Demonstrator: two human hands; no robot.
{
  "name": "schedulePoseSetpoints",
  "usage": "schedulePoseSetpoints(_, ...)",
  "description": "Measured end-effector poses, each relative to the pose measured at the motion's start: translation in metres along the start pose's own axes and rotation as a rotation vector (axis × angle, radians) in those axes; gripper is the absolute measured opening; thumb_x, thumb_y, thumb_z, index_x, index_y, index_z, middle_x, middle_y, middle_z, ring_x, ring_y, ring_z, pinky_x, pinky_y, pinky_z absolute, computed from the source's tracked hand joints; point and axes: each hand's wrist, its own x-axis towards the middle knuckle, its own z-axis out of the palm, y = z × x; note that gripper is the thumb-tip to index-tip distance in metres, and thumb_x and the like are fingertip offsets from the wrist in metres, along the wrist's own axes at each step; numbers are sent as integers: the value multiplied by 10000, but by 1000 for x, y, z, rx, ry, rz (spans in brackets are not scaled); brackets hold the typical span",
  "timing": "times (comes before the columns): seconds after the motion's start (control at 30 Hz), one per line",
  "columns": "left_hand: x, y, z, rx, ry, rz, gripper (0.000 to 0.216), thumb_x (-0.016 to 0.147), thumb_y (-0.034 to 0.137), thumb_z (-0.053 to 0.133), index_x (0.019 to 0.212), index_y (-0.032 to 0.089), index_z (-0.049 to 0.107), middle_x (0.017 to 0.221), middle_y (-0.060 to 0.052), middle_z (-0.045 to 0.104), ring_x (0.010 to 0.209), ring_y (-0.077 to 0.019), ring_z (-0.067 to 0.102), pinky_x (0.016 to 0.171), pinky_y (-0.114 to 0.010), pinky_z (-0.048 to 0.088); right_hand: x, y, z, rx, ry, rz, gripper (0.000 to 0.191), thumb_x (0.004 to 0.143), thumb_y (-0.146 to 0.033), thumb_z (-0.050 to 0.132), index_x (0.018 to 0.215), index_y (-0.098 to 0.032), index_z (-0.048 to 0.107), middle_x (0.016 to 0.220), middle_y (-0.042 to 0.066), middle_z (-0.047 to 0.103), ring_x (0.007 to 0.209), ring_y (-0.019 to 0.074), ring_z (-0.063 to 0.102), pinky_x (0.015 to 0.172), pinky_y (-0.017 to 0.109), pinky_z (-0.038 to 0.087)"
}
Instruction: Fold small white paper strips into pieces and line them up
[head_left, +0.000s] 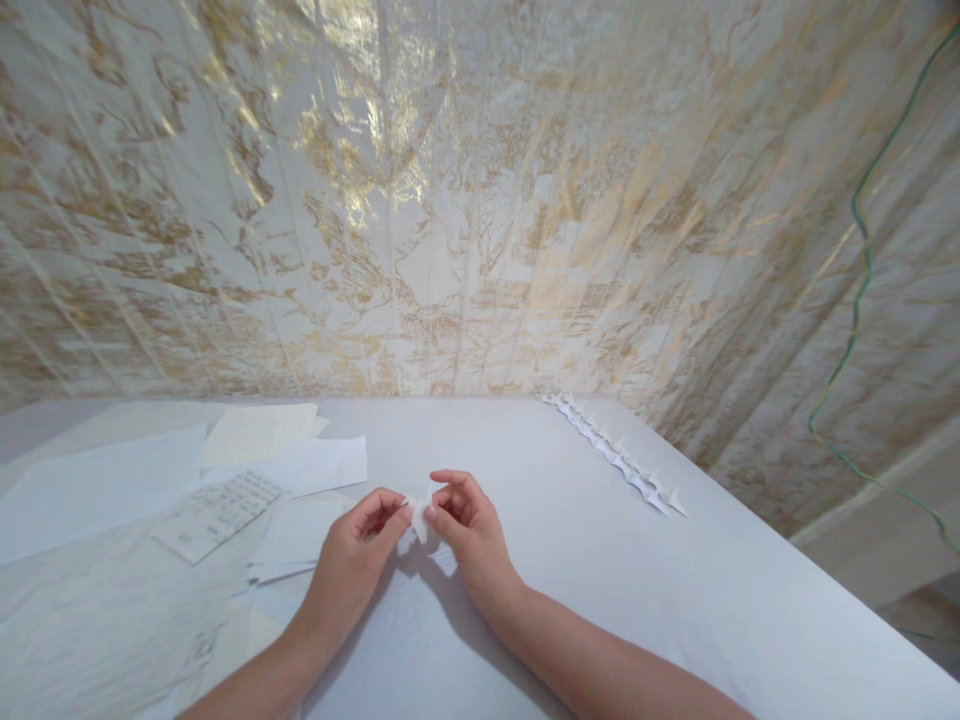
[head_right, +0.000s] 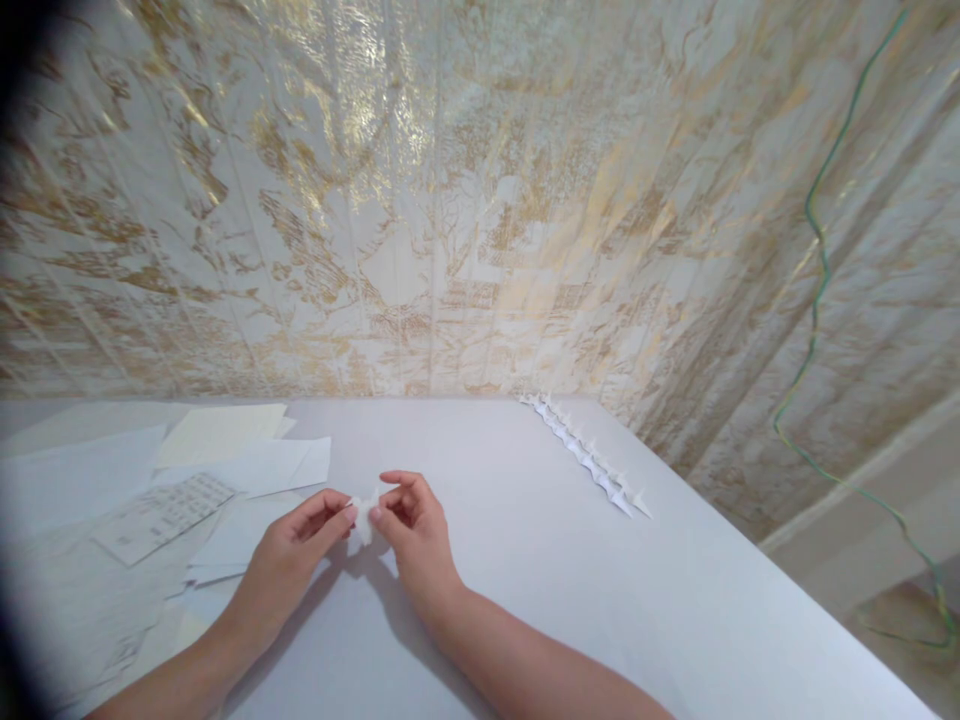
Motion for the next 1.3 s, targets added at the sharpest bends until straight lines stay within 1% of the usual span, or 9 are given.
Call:
schedulePoseSetpoints(0.1, -1, 0, 1, -29, -36, -35, 313, 818, 519, 582, 715, 224, 575, 636, 57, 508, 651, -157, 492, 633, -259, 399, 1, 1, -2, -41, 7, -29, 280, 709, -280, 779, 890, -250, 568, 650, -80, 561, 569, 112, 464, 606, 257, 343)
schedulePoseSetpoints(0.17, -2, 1, 1, -39, -44, -54, 334, 821, 531, 578, 692, 223, 565, 619, 59, 490, 632, -153, 475, 610, -256, 385, 1, 0, -4, -124, 5, -73, 219, 731, -266, 747, 829, -240, 553, 659, -71, 553, 596, 122, 474, 625, 264, 354)
schedulePoseSetpoints(0.3, 0, 2, -1, -54, -13, -72, 352, 810, 533, 591, 648, 225, 539, 593, 68, 463, 606, -140, 428, 592, -250, 341, -2, -5, -5, -362, -80, -208, 20, 831, -213, 614, 830, -225, 630, 773, -12, 617, 749, 164, 558, 742, 306, 407)
schedulePoseSetpoints(0.4, 2, 1, -3, -68, 10, -76, 352, 796, 530, 595, 628, 225, 541, 579, 66, 470, 614, -143, 432, 618, -255, 343, -4, -8, -5, -482, -172, -319, 161, 856, -144, 538, 883, -225, 675, 862, 18, 641, 827, 175, 585, 768, 306, 430)
schedulePoseSetpoints(0.5, 3, -1, -3, -79, 19, -78, 352, 778, 527, 603, 609, 225, 538, 572, 64, 474, 616, -146, 436, 625, -256, 344, -4, -9, -5, -517, -208, -372, 199, 814, -90, 545, 882, -222, 678, 881, 19, 635, 816, 162, 584, 744, 280, 442)
schedulePoseSetpoints(0.73, 1, 0, -4, -87, 21, -98, 347, 766, 523, 613, 606, 223, 541, 568, 64, 475, 613, -146, 437, 627, -256, 343, -3, -11, -6, -539, -177, -349, 195, 814, -99, 554, 875, -212, 700, 887, 31, 643, 853, 163, 603, 737, 266, 462)
schedulePoseSetpoints(0.97, 0, 0, -2, -89, -11, -102, 346, 792, 521, 595, 627, 218, 559, 581, 54, 486, 606, -152, 448, 601, -261, 353, -3, -9, -4, -514, -143, -351, 198, 761, -76, 564, 832, -212, 687, 863, 16, 631, 804, 155, 592, 716, 263, 452)
schedulePoseSetpoints(1.17, -1, 2, -2, -59, -8, -68, 349, 799, 509, 601, 612, 219, 551, 580, 60, 454, 610, -150, 431, 604, -256, 344, -4, -15, -2, -462, -86, -252, 44, 768, -186, 666, 737, -216, 677, 810, 12, 635, 783, 170, 581, 707, 288, 433)
schedulePoseSetpoints(1.3, -3, 4, 0, -33, -35, -51, 350, 797, 513, 592, 611, 221, 542, 587, 61, 449, 621, -154, 436, 610, -257, 340, -1, -9, -4, -369, -15, -129, 82, 774, -276, 691, 729, -216, 658, 724, 0, 632, 697, 166, 540, 695, 314, 419)
